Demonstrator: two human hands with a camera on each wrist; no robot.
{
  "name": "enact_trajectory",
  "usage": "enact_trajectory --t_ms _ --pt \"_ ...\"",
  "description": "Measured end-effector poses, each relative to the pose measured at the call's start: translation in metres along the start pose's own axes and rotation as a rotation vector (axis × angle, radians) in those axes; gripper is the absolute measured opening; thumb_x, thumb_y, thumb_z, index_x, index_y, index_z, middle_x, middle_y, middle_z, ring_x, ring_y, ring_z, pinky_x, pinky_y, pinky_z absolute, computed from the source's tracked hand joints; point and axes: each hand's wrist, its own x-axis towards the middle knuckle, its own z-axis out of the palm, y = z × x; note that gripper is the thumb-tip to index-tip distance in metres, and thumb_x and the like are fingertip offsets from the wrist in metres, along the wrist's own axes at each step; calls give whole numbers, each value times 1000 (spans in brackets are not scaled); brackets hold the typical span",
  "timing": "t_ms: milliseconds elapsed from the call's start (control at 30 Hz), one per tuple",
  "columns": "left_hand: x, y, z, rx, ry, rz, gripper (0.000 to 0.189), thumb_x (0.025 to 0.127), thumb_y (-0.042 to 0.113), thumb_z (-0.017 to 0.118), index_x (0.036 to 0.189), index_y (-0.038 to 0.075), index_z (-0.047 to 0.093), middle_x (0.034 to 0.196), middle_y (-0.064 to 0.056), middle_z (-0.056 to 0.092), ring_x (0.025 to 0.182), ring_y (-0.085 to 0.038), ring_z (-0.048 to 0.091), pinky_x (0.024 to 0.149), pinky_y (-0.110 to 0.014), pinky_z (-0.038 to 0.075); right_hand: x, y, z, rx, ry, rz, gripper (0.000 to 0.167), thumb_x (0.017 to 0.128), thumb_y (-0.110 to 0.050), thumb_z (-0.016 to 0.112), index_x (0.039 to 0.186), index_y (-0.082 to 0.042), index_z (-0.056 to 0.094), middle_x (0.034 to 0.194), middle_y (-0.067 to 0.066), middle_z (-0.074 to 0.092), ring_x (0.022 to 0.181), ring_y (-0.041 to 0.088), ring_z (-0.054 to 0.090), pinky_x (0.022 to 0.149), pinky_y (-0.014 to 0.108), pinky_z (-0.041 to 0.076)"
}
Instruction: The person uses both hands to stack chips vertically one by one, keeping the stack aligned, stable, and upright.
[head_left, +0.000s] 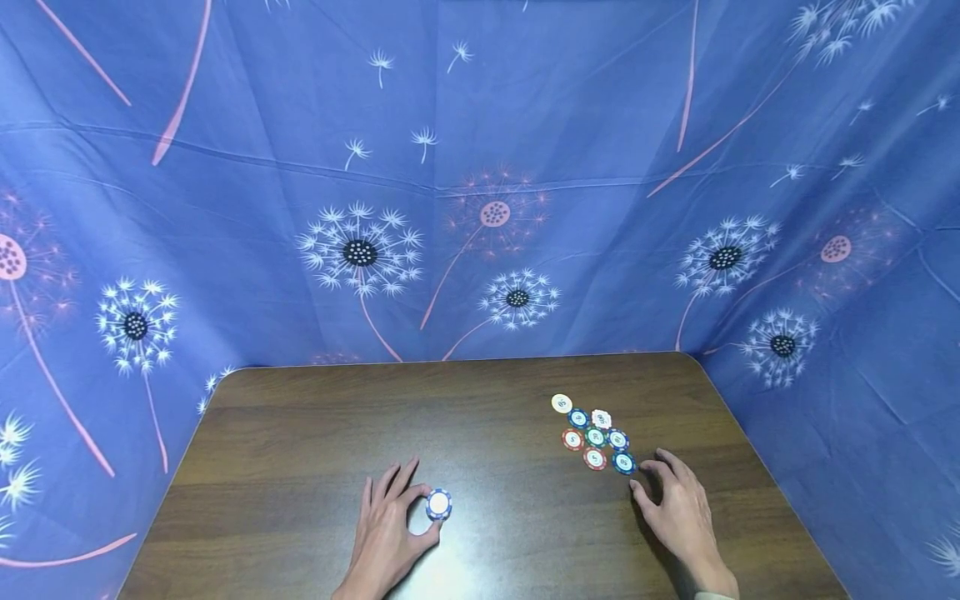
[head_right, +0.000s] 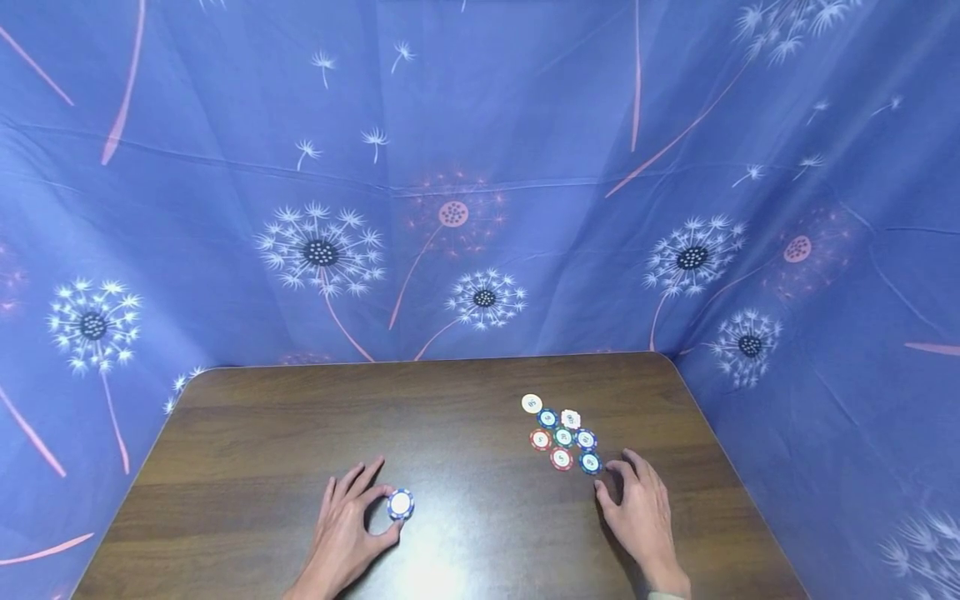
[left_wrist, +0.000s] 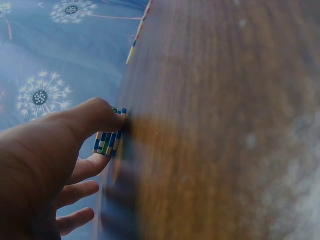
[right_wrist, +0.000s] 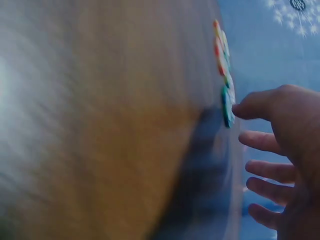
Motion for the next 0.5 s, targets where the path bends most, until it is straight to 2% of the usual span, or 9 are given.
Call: enact_trajectory --t_ms 233,500 --pt "1 -1 -1 2 -12 -8 38 69 32 93 101 20 79 154 -10 60 144 -41 50 119 -78 27 16 9 -7 -43 -29 -11 40 81 -17 90 111 3 74 138 36 58 127 60 52 100 79 40" --pt "0 -1 0 -4 3 9 37 68 32 94 100 21 78 154 -10 61 143 -41 51 118 -77 27 28 7 -5 -89 -137 24 51 81 -29 92 116 3 73 142 39 54 132 60 49 103 81 38"
